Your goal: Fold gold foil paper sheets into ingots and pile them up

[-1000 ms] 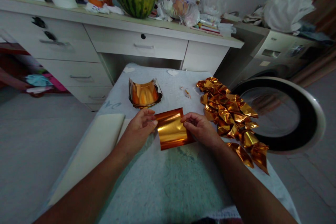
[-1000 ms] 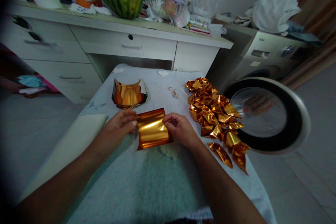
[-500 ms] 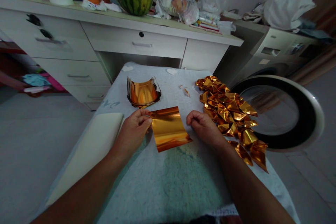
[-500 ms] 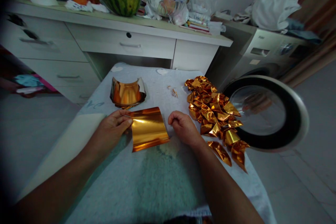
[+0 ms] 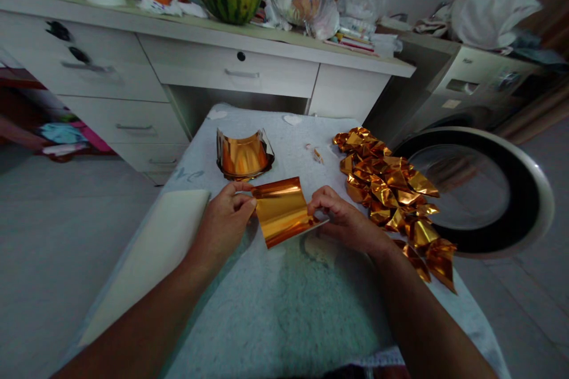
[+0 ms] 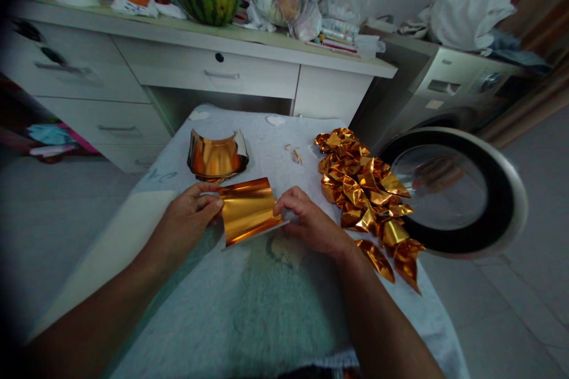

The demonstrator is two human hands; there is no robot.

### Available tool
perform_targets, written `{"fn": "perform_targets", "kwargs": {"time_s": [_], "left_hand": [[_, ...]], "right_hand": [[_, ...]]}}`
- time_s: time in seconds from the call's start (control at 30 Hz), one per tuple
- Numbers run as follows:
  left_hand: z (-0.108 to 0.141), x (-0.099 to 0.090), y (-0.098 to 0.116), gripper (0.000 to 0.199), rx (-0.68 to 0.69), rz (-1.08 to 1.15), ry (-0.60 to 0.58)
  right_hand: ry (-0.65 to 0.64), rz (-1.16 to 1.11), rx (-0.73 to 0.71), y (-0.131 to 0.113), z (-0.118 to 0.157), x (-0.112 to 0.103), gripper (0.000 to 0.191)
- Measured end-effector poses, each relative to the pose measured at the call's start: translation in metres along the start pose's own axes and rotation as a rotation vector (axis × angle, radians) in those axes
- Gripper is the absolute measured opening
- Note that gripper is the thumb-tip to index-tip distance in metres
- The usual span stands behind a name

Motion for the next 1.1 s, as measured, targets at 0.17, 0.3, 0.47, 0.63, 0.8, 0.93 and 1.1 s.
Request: {"fn": "perform_targets", "kwargs": {"time_s": [0.17, 0.3, 0.47, 0.63, 0.8, 0.93, 1.1], "left_hand": [[0.003, 0.012, 0.000, 0.027, -0.033, 0.106, -0.100], [0.008, 0.022, 0.005, 0.027, -0.046, 0.192, -0.173], [0.016, 0.025, 0.010, 0.023, -0.017, 0.198, -0.215], [0.019, 0.028, 0.015, 0.022, 0.015, 0.230, -0.250], [0.022, 0.034, 0.016, 0.020, 0.011, 0.211, -0.289], [0.019, 0.032, 0.011, 0.022, -0.011, 0.181, -0.248], [0.013, 0.013, 0.008, 0.021, -0.001, 0.179, -0.088]], "right_hand": [[0.094, 0.001, -0.008, 0.004, -0.002, -0.005, 0.011], [0.193, -0.014, 0.029, 0.011, -0.001, -0.008, 0.015], [0.334, -0.261, 0.101, 0.024, 0.000, -0.006, 0.015], [0.412, -0.385, 0.212, 0.038, 0.004, -0.003, 0.018], [0.429, -0.387, 0.227, 0.042, 0.004, -0.003, 0.018], [0.398, -0.380, 0.180, 0.036, 0.004, -0.004, 0.014], [0.313, -0.451, 0.085, 0.021, 0.003, -0.006, 0.012]]}}
Point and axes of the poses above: each hand's wrist, its own z-axis away from the middle knuckle, its own x-axis out of the palm, y = z × x, the point moved 9 cm from there along -z, towards the middle knuckle, and after that the axes turned 10 degrees about -x, right-handed, at the moved point
